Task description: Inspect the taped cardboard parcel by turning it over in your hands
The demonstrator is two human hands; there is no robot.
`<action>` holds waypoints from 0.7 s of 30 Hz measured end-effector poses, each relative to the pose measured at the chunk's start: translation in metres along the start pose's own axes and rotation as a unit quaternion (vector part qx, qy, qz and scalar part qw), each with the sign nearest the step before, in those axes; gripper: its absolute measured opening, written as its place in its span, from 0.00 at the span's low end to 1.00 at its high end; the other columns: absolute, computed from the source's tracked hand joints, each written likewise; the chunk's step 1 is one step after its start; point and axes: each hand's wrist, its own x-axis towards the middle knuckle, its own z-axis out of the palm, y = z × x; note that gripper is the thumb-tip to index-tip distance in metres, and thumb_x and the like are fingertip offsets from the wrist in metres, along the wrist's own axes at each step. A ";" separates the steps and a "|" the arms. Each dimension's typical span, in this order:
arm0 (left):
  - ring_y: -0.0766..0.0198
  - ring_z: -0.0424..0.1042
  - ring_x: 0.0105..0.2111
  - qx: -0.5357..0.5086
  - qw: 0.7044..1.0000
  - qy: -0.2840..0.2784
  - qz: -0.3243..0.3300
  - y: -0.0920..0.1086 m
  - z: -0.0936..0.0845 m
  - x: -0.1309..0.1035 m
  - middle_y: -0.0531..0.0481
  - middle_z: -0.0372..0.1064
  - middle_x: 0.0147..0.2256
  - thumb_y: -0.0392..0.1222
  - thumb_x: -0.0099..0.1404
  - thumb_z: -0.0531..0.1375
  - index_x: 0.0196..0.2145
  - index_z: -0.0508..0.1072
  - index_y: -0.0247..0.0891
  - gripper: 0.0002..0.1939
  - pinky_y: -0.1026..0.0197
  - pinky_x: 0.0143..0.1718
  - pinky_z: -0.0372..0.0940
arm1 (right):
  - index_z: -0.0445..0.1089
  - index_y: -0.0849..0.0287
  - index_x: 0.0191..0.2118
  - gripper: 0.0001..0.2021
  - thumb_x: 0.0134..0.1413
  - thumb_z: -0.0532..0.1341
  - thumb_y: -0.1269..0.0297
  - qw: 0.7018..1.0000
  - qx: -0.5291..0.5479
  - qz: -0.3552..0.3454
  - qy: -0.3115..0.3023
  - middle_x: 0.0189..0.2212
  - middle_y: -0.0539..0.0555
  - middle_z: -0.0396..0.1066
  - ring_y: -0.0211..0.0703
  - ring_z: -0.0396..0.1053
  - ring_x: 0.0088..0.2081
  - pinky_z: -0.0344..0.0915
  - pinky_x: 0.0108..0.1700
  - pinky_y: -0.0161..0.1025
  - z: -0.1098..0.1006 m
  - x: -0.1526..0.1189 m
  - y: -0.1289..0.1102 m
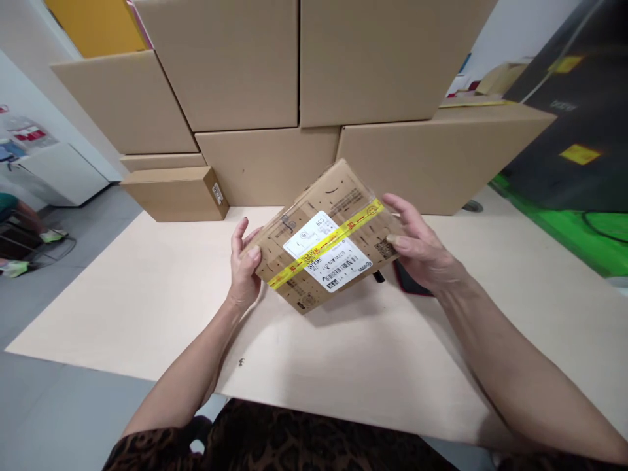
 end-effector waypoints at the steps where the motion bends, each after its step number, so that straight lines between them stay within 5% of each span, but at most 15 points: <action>1: 0.48 0.78 0.55 -0.003 1.000 0.003 0.000 0.001 0.000 0.001 0.44 0.76 0.55 0.63 0.55 0.77 0.66 0.69 0.52 0.45 0.48 0.58 0.75 | 0.61 0.37 0.70 0.52 0.38 0.80 0.41 1.000 -0.021 0.005 -0.017 0.70 0.56 0.70 0.73 0.55 0.78 0.55 0.76 0.73 0.000 -0.001 0.000; 8: 0.45 0.77 0.60 0.017 1.000 -0.008 0.009 0.006 0.000 0.001 0.42 0.74 0.59 0.66 0.52 0.78 0.65 0.73 0.51 0.47 0.48 0.60 0.75 | 0.54 0.40 0.75 0.53 0.45 0.79 0.51 0.994 -0.027 0.050 -0.095 0.74 0.58 0.65 0.72 0.67 0.72 0.66 0.71 0.71 0.010 -0.011 -0.008; 13: 0.39 0.71 0.68 -0.014 1.000 -0.015 -0.007 0.007 0.007 -0.002 0.44 0.73 0.65 0.70 0.51 0.78 0.69 0.67 0.58 0.53 0.39 0.68 0.69 | 0.54 0.36 0.75 0.57 0.40 0.80 0.52 0.998 -0.013 -0.028 -0.047 0.71 0.56 0.69 0.72 0.70 0.70 0.71 0.67 0.69 0.017 -0.009 0.003; 17: 0.37 0.65 0.73 -0.031 0.996 -0.061 -0.060 0.002 0.016 -0.006 0.43 0.77 0.63 0.75 0.54 0.74 0.62 0.76 0.49 0.46 0.38 0.73 0.64 | 0.52 0.37 0.76 0.59 0.40 0.81 0.48 0.995 -0.021 -0.095 -0.023 0.69 0.57 0.70 0.71 0.69 0.70 0.68 0.70 0.68 0.020 -0.009 0.012; 21: 0.38 0.61 0.75 -0.065 0.991 -0.053 -0.107 0.001 0.023 -0.007 0.44 0.79 0.63 0.84 0.53 0.66 0.62 0.78 0.48 0.50 0.39 0.75 0.62 | 0.47 0.37 0.78 0.64 0.39 0.83 0.50 0.988 -0.046 -0.141 -0.035 0.74 0.57 0.62 0.68 0.62 0.74 0.63 0.74 0.67 0.018 -0.009 0.019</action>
